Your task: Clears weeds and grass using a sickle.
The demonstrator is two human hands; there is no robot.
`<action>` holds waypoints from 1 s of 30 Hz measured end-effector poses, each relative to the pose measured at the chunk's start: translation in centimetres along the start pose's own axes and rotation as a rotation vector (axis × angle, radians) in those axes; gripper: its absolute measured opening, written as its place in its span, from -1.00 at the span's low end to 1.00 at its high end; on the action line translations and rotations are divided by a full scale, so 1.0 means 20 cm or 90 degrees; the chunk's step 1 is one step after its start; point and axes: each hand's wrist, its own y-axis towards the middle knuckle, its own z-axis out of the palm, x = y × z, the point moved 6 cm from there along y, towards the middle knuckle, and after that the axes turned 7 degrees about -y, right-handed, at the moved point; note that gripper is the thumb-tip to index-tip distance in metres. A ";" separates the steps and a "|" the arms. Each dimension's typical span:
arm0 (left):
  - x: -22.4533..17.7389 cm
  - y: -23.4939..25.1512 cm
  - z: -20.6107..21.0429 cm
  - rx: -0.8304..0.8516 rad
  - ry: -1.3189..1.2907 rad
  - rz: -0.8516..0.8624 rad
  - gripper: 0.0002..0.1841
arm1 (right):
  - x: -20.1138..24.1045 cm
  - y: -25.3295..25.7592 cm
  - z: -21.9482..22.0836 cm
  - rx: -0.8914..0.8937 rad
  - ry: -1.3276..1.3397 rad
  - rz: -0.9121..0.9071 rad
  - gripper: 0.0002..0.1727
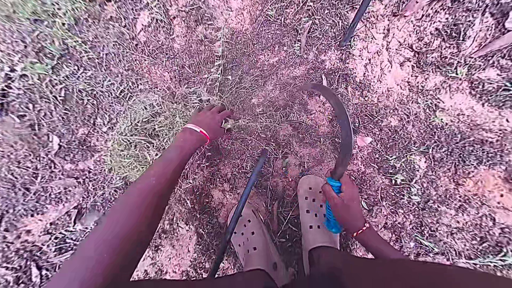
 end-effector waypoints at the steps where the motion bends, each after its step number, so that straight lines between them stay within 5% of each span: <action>1: 0.06 -0.02 -0.01 0.019 0.026 -0.010 -0.38 | -0.01 -0.02 -0.01 -0.004 -0.009 -0.008 -0.59; 5: 0.18 -0.10 -0.09 0.096 0.092 -0.042 -0.41 | -0.04 -0.06 -0.05 -0.053 -0.036 -0.026 -0.58; 10: -0.13 -0.24 -0.48 0.089 0.018 -0.033 -0.13 | -0.07 -0.08 -0.08 -0.068 0.030 0.001 -0.61; 13: -0.21 -0.19 -0.63 0.003 -0.118 -0.013 -0.33 | -0.03 -0.03 -0.05 -0.037 0.057 -0.026 -0.62; 15: -0.22 -0.04 -0.57 -0.082 -0.161 -0.060 -0.45 | 0.02 0.02 -0.04 -0.015 0.045 -0.038 -0.58; 19: -0.11 0.19 -0.18 -0.132 -0.212 -0.260 -0.28 | 0.14 0.11 0.00 0.015 0.016 -0.080 -0.56; 22: -0.06 0.16 -0.07 -0.158 -0.237 -0.318 -0.53 | 0.19 0.13 0.02 0.020 0.004 -0.120 -0.56; 26: 0.06 0.04 -0.08 -0.211 -0.388 -0.327 -0.58 | 0.17 0.12 0.07 0.056 0.014 -0.095 -0.57; 30: 0.28 -0.10 -0.07 -0.394 -0.596 -0.341 -0.62 | 0.21 0.16 0.13 0.108 0.070 -0.032 -0.55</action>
